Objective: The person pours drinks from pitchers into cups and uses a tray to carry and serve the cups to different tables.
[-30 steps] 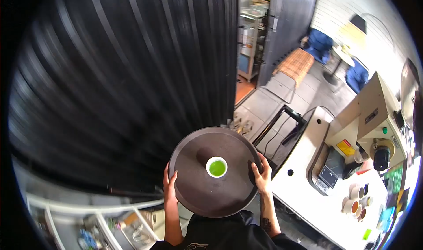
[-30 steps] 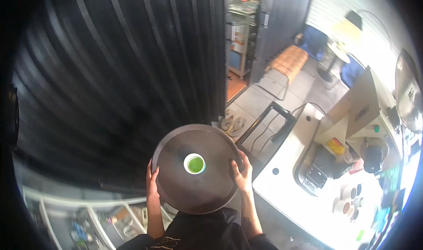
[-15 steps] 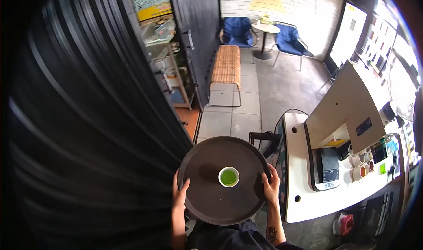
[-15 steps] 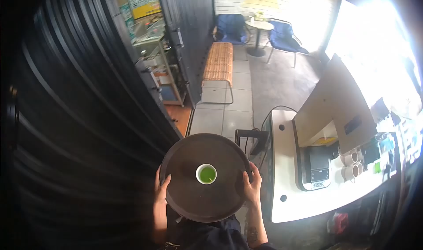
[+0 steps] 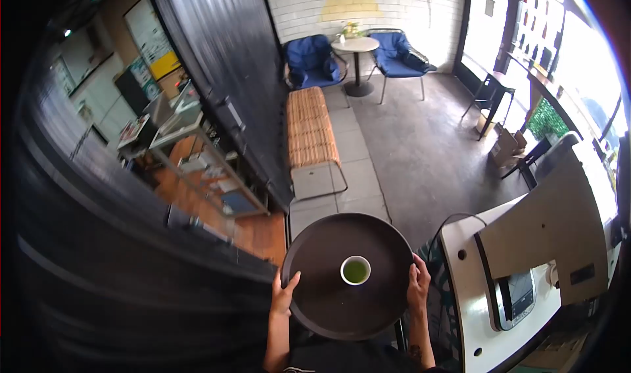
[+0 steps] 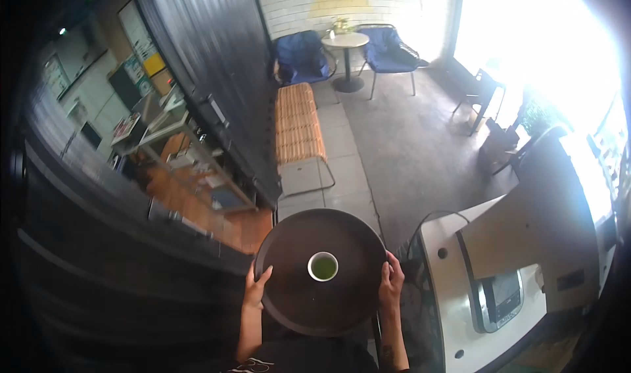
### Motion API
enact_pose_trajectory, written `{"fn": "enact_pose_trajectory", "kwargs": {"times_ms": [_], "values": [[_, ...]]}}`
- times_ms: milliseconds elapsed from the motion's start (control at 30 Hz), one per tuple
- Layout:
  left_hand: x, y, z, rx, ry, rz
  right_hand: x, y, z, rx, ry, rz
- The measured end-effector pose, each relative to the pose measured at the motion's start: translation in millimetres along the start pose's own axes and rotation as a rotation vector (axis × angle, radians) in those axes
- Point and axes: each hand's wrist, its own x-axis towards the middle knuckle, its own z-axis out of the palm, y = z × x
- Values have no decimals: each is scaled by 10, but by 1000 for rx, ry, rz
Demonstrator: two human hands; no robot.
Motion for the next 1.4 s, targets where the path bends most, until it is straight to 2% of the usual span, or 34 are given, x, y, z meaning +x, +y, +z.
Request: {"fn": "enact_pose_trajectory", "kwargs": {"times_ms": [67,133,200,300,433,533,667,733,767,867,933,967,1033,1100,1200,1367,1400], "values": [[514,197,172,43,9,0,440,26,182,75,12,-58],[959,325,268,51,8,-46,748,-193,392,86,35,23],[1302,558,485,110,34,-80,1089,-221,535,18,67,-5],[1956,453,613,95,-62,-21,1566,-193,659,11,136,-49],[2799,456,1016,123,-157,-48,2262,-74,682,-36,228,-32],[3390,590,1596,199,-204,26,2889,133,555,-132,298,-7],[4487,417,2169,121,-335,-61,3719,-1,641,-133,410,-49],[4876,617,2575,61,-439,-91,4068,-26,580,-159,461,-21],[5132,608,2732,57,-450,-82,4275,-17,586,-153,482,-82],[5792,526,3092,135,-494,-68,4830,-307,761,-45,554,-60],[6186,652,3470,118,-565,-172,5146,-340,764,-20,616,-58],[6252,793,3663,211,-480,-216,5342,-274,720,-48,620,-66],[6593,774,4042,214,-504,-228,5763,-130,615,-101,633,-79],[7106,410,4197,206,-476,-218,6208,-38,505,-126,659,-95],[7602,366,4764,183,-431,-296,6945,101,308,-176,644,-116],[8490,353,5756,94,-448,-241,8477,58,-121,-186,574,-139],[8705,245,5877,142,-380,-228,8780,79,-189,-216,564,-150]]}}
